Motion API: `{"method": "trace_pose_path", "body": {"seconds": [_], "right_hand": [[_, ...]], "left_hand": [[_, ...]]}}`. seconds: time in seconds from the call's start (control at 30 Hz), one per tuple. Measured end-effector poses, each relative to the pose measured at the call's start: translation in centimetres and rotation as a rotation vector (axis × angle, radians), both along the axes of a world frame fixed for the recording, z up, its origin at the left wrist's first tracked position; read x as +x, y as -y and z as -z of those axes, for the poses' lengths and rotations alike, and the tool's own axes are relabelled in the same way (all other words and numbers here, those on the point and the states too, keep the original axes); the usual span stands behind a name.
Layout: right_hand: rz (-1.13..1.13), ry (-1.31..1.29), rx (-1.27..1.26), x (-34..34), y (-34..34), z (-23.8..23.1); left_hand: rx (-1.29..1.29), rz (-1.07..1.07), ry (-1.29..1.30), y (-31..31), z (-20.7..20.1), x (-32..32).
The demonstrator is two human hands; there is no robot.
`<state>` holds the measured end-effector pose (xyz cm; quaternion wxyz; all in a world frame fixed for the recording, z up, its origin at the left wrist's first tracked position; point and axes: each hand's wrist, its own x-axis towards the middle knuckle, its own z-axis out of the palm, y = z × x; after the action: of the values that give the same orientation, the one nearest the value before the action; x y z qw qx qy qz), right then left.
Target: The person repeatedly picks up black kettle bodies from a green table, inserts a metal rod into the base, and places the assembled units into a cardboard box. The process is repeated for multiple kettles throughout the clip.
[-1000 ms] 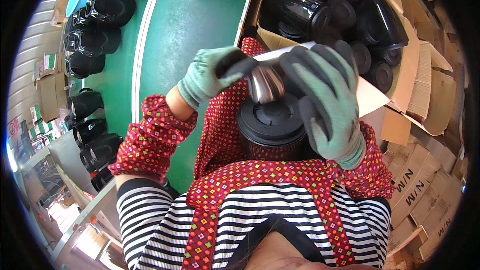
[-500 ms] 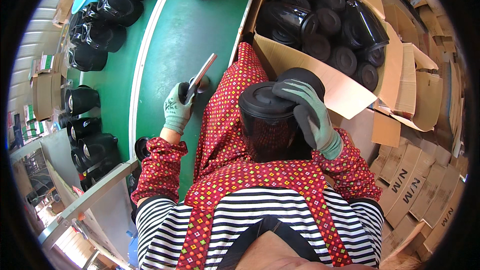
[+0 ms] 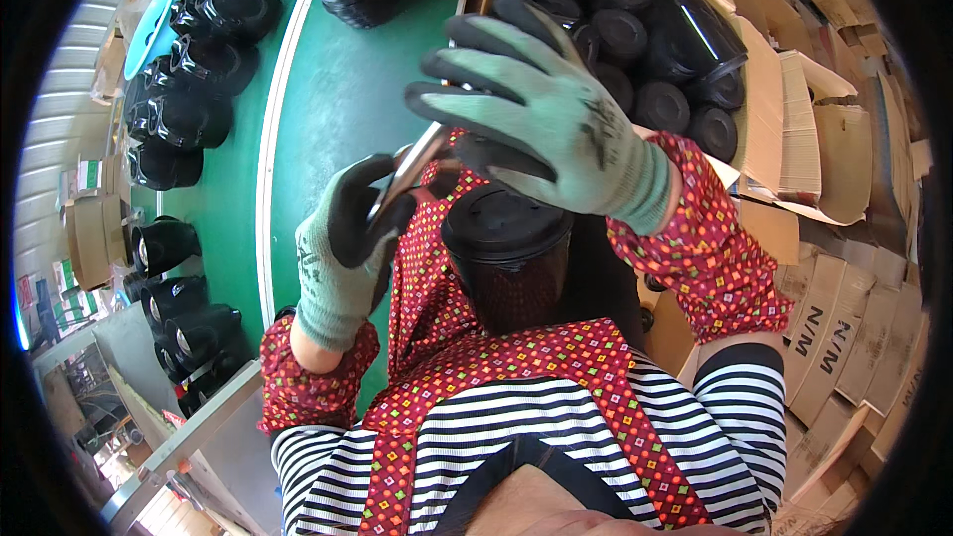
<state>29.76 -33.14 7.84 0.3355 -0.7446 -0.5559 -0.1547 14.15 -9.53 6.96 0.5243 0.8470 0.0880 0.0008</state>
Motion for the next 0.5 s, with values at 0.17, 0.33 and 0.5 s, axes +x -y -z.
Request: {"method": "trace_pose_path", "body": {"seconds": [0.17,0.33,0.5], "right_hand": [[-0.07,-0.324,0.166,2.4,-1.5,5.2],[-0.212,-0.502,0.403,3.2,-2.4,12.0],[-0.245,-0.623,0.381,1.1,-2.2,14.7]], "left_hand": [[-0.302,0.27,-0.076,1.2,-7.0,2.5],[-0.083,0.618,0.524,0.6,-3.5,7.5],[-0.093,0.939,0.489,2.8,-1.4,9.5]]}}
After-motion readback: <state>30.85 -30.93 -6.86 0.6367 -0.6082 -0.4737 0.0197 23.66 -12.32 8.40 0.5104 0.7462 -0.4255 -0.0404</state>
